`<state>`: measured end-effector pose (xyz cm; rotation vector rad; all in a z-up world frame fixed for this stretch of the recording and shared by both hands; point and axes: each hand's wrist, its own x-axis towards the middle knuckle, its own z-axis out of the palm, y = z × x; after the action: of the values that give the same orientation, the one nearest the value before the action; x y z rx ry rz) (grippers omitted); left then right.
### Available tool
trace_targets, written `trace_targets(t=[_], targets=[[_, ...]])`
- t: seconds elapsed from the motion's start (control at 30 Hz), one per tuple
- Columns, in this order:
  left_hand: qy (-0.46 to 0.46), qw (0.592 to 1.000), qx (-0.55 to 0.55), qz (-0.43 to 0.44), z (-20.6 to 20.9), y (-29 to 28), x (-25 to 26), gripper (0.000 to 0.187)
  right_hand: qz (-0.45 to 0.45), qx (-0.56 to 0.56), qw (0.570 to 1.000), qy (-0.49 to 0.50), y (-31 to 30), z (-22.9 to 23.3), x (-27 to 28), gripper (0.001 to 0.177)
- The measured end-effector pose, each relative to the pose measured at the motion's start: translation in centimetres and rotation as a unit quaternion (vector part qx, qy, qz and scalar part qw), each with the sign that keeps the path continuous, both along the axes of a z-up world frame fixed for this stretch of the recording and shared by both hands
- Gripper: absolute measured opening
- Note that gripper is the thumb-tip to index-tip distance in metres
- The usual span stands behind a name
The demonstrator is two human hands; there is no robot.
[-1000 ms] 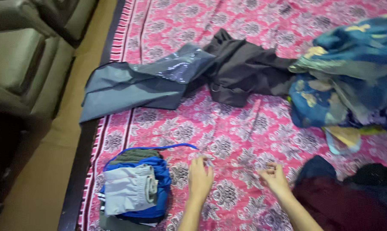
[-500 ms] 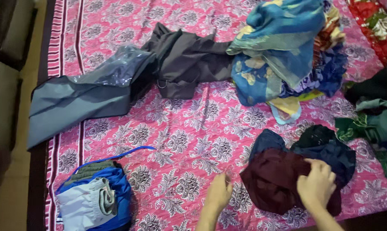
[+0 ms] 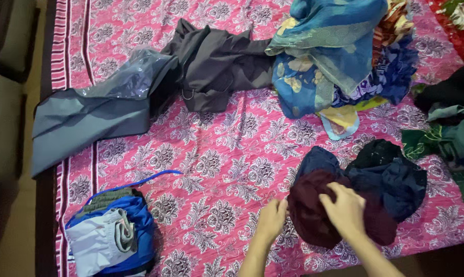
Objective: The person folds several items of clothing including shorts, pants, and a tracksuit on a bed, placing them one by one into a pile.
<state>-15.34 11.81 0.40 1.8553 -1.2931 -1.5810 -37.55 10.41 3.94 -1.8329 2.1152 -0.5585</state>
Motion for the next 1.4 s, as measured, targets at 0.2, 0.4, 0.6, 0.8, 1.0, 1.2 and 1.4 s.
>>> trace_targets(t=[0.2, 0.4, 0.6, 0.8, 1.0, 1.2, 1.4], targets=[[0.250, 0.934, 0.190, 0.172, 0.7, -1.7, 0.9, 0.070, 0.014, 0.048, 0.978, -0.204, -1.6, 4.9, 9.2, 0.038], [0.264, 0.927, 0.137, 0.228, 1.2, -2.0, 6.5, 0.038, 0.175, 0.051, 0.932, -0.312, -1.8, 8.8, 14.4, 0.031], [0.228, 0.931, 0.034, 0.285, -2.8, -0.5, 11.9, 0.034, 0.117, -0.027, 0.978, -0.168, -1.9, 6.3, 13.5, 0.032], [-0.028, 0.946, 0.047, 0.320, -4.8, 1.2, 14.8, 0.042, 0.077, 0.049, 0.994, 0.065, -0.9, 0.2, 10.1, 0.078], [-0.227, 0.930, -0.159, 0.241, 0.1, 1.6, 15.0, 0.042, 0.047, 0.322, 0.945, 0.040, 0.0, -7.6, 8.0, 0.101], [-0.129, 0.955, -0.181, 0.196, 1.3, -1.6, 14.4, 0.023, 0.018, 0.076, 0.991, -0.113, -0.5, -10.1, 9.4, 0.035], [-0.054, 0.951, -0.117, 0.281, -0.3, -3.5, 17.6, 0.041, 0.135, -0.020, 0.956, -0.260, -1.9, 3.1, 20.4, 0.022]])
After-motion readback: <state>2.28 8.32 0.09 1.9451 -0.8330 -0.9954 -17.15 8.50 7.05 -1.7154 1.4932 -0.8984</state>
